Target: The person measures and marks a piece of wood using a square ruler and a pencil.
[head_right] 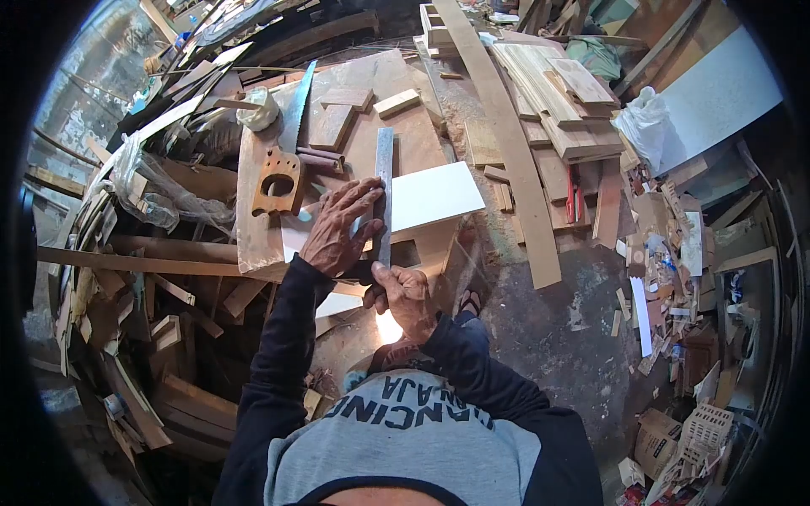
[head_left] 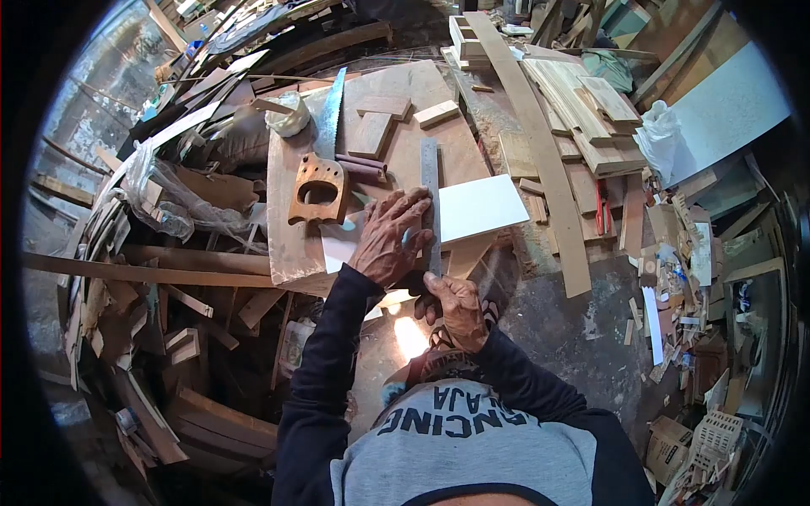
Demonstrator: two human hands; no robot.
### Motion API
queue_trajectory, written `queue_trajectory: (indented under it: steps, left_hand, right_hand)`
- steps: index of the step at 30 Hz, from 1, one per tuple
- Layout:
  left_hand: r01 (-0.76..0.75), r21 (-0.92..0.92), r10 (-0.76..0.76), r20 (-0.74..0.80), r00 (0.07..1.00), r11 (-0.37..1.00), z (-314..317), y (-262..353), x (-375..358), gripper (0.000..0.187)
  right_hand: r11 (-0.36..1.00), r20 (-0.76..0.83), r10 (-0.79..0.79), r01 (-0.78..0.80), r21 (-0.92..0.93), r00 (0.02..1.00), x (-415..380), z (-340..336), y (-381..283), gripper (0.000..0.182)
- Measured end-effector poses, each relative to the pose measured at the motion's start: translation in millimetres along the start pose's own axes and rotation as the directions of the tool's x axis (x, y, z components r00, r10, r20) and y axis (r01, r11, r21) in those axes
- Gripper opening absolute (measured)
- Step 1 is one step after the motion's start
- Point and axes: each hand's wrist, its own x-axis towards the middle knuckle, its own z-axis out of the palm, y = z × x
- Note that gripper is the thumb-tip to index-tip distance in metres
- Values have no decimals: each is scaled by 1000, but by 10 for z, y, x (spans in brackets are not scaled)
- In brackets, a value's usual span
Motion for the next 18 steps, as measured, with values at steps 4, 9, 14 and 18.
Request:
queue_trajectory:
  steps: [4,9,14,18]
  left_hand:
    - [-10,3,10,-2,1000,1000,-13,7,1,49]
    - [6,19,-6,5,1000,1000,-45,55,14,48]
    - [14,49,-15,12,1000,999,-18,50,14,49]
    - [-7,26,6,27,1000,1000,-33,42,34,51]
  right_hand:
    - [1000,-17,26,-26,3,1000,-19,25,-37,39]
    - [1000,-8,1,-1,-4,1000,-16,19,-24,40]
    - [1000,23,-5,4,5,1000,13,-15,16,40]
    - [997,75,55,-51,-57,996,-10,-50,-108,40]
